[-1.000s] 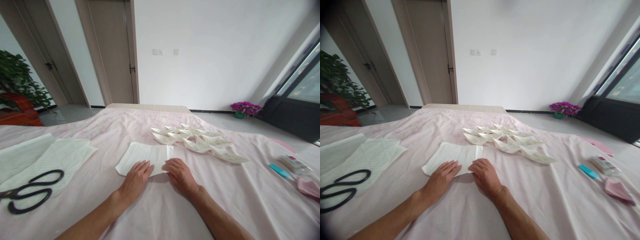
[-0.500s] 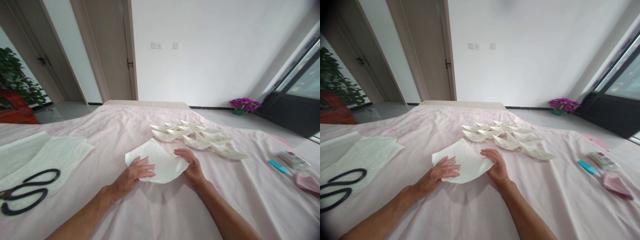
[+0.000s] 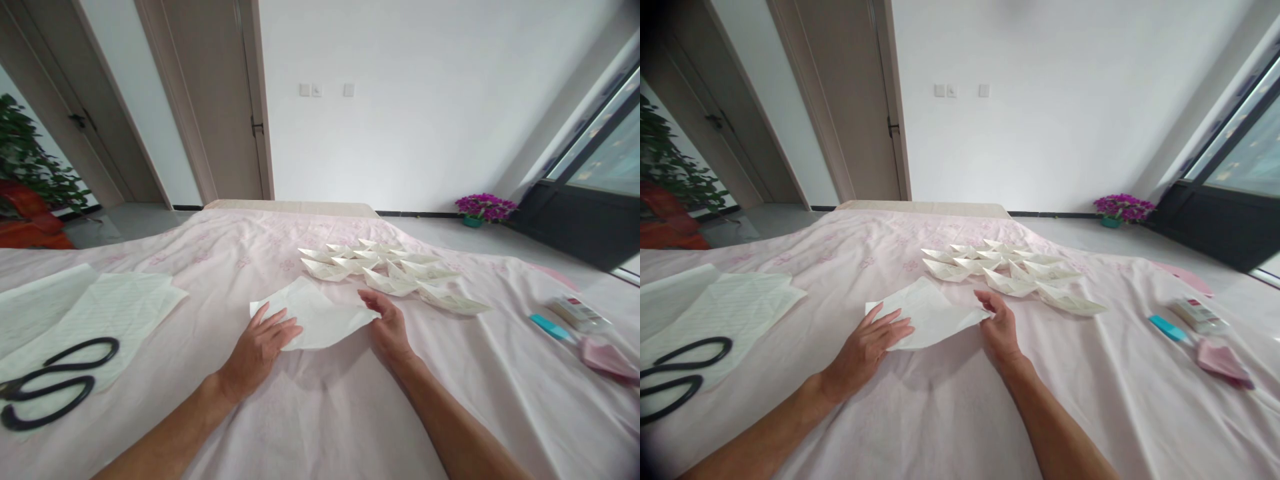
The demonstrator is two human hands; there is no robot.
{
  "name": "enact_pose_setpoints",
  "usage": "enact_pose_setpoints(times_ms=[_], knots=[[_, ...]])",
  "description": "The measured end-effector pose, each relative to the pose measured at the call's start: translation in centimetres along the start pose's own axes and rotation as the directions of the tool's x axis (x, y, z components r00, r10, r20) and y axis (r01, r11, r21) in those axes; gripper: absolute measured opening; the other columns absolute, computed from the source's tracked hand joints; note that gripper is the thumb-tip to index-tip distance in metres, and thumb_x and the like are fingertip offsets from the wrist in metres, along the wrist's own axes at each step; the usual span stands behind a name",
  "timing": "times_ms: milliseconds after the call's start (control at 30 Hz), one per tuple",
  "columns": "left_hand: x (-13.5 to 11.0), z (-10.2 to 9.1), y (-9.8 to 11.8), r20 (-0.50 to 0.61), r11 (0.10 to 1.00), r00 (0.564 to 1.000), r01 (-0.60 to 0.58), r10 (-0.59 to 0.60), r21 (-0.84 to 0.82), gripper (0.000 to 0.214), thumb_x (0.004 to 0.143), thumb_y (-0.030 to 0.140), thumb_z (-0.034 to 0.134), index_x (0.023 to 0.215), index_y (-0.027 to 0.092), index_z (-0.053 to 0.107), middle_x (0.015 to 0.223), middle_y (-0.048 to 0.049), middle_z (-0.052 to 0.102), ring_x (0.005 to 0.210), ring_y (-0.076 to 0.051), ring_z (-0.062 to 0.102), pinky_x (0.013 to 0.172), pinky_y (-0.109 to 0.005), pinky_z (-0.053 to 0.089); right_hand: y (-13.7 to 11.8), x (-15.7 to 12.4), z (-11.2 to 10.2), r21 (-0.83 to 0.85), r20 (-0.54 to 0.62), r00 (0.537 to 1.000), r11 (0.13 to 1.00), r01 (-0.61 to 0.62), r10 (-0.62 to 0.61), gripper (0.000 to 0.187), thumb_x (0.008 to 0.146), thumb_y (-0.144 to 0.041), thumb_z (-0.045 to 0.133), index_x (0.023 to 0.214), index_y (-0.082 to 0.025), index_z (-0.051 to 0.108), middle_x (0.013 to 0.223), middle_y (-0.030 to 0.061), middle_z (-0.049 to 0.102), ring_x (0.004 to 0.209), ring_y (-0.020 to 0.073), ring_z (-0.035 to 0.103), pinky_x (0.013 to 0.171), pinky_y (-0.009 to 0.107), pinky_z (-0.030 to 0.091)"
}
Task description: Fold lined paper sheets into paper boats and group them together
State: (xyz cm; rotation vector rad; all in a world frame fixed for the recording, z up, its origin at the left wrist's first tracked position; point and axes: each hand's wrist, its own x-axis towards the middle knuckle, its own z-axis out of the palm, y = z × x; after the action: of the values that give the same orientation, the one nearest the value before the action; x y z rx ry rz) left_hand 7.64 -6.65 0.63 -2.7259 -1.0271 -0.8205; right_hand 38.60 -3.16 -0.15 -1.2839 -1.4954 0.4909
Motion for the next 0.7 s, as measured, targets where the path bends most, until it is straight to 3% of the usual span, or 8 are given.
enact_pose_setpoints(times_ms=[33, 100, 200, 267, 333, 467, 567, 700], knots=[[0.1, -0.1, 0.4, -0.031, 0.999, 1.000, -0.002, 0.004, 0.050, 0.046, 0.092, 0.001, 0.035, 0.124, 0.023, 0.061, 0.122, -0.0059, 0.069, 0.127, -0.024, 0.055, 0.115, -0.058, 0.029, -0.2, 0.0, -0.2, -0.037, -0.077, 0.997, 0.999, 0.011, -0.014, 0.041, 0.071, -0.017, 0.053, 0.110, -0.019, 0.065, 0.107, 0.0088, 0.069, 0.096, 0.0249, 0.064, 0.091, 0.045, 0.050], [0.3, -0.3, 1.2, -0.069, 0.992, 0.998, 0.001, 0.008, 0.130, 0.045, 0.091, 0.001, 0.037, 0.124, 0.022, 0.061, 0.120, -0.0064, 0.070, 0.123, -0.024, 0.058, 0.114, -0.057, 0.030, -1.1, -0.2, -0.7, -0.103, -0.137, 0.975, 0.981, 0.162, -0.175, 0.045, 0.068, -0.013, 0.048, 0.109, -0.021, 0.063, 0.111, 0.0080, 0.067, 0.104, 0.0254, 0.060, 0.096, 0.045, 0.047], [0.6, -0.6, 2.2, -0.108, 0.978, 0.994, 0.031, -0.009, 0.208, 0.040, 0.091, 0.003, 0.039, 0.119, 0.020, 0.063, 0.114, -0.0070, 0.071, 0.118, -0.026, 0.060, 0.114, -0.058, 0.030, -2.8, -0.9, -0.7, -0.142, 0.056, 0.897, 0.886, 0.441, -0.438, 0.052, 0.068, -0.011, 0.049, 0.118, -0.022, 0.059, 0.116, 0.0074, 0.065, 0.110, 0.0255, 0.057, 0.100, 0.044, 0.044], [0.7, -0.6, 2.8, -0.118, 0.971, 0.993, 0.056, -0.029, 0.233, 0.037, 0.091, 0.005, 0.040, 0.113, 0.020, 0.066, 0.111, -0.0075, 0.072, 0.113, -0.027, 0.063, 0.113, -0.059, 0.030, -3.8, -1.4, -0.3, -0.205, 0.248, 0.835, 0.816, 0.541, -0.491, 0.057, 0.067, -0.009, 0.050, 0.121, -0.024, 0.059, 0.118, 0.0062, 0.065, 0.113, 0.0263, 0.056, 0.102, 0.045, 0.041], [0.8, -0.4, 3.2, -0.112, 0.969, 0.993, 0.066, -0.040, 0.239, 0.036, 0.091, 0.006, 0.040, 0.112, 0.019, 0.066, 0.110, -0.0083, 0.072, 0.111, -0.027, 0.064, 0.114, -0.059, 0.029, -4.2, -1.9, 0.2, -0.291, 0.375, 0.797, 0.756, 0.586, -0.473, 0.060, 0.065, -0.007, 0.051, 0.121, -0.027, 0.062, 0.123, 0.0032, 0.066, 0.120, 0.0282, 0.051, 0.106, 0.048, 0.036], [0.7, 0.1, 3.5, -0.102, 0.979, 0.994, 0.052, -0.032, 0.197, 0.036, 0.090, 0.006, 0.042, 0.113, 0.020, 0.066, 0.106, -0.0062, 0.073, 0.107, -0.025, 0.066, 0.115, -0.057, 0.028, -3.7, -2.0, 0.7, -0.401, 0.459, 0.791, 0.701, 0.591, -0.404, 0.060, 0.066, -0.003, 0.053, 0.114, -0.034, 0.070, 0.132, -0.0032, 0.062, 0.134, 0.0316, 0.039, 0.113, 0.056, 0.023], [0.5, -0.3, 2.5, -0.080, 0.988, 0.995, 0.064, -0.053, 0.143, 0.040, 0.085, 0.001, 0.045, 0.112, 0.023, 0.066, 0.105, -0.0028, 0.074, 0.105, -0.023, 0.066, 0.116, -0.056, 0.026, -2.6, -1.4, 0.4, -0.377, 0.476, 0.798, 0.734, 0.565, -0.370, 0.051, 0.073, -0.003, 0.055, 0.108, -0.035, 0.073, 0.124, -0.0026, 0.068, 0.134, 0.0303, 0.042, 0.112, 0.057, 0.026], [-0.3, -1.2, -1.0, -0.082, 0.984, 0.985, 0.161, -0.155, 0.077, 0.053, 0.075, -0.002, 0.048, 0.117, 0.026, 0.066, 0.114, -0.0028, 0.072, 0.114, -0.024, 0.063, 0.117, -0.058, 0.022, -0.7, -0.5, -0.1, -0.319, 0.423, 0.849, 0.826, 0.465, -0.315, 0.040, 0.078, -0.012, 0.061, 0.110, -0.032, 0.074, 0.117, 0.0033, 0.071, 0.131, 0.0309, 0.047, 0.108, 0.058, 0.034]])
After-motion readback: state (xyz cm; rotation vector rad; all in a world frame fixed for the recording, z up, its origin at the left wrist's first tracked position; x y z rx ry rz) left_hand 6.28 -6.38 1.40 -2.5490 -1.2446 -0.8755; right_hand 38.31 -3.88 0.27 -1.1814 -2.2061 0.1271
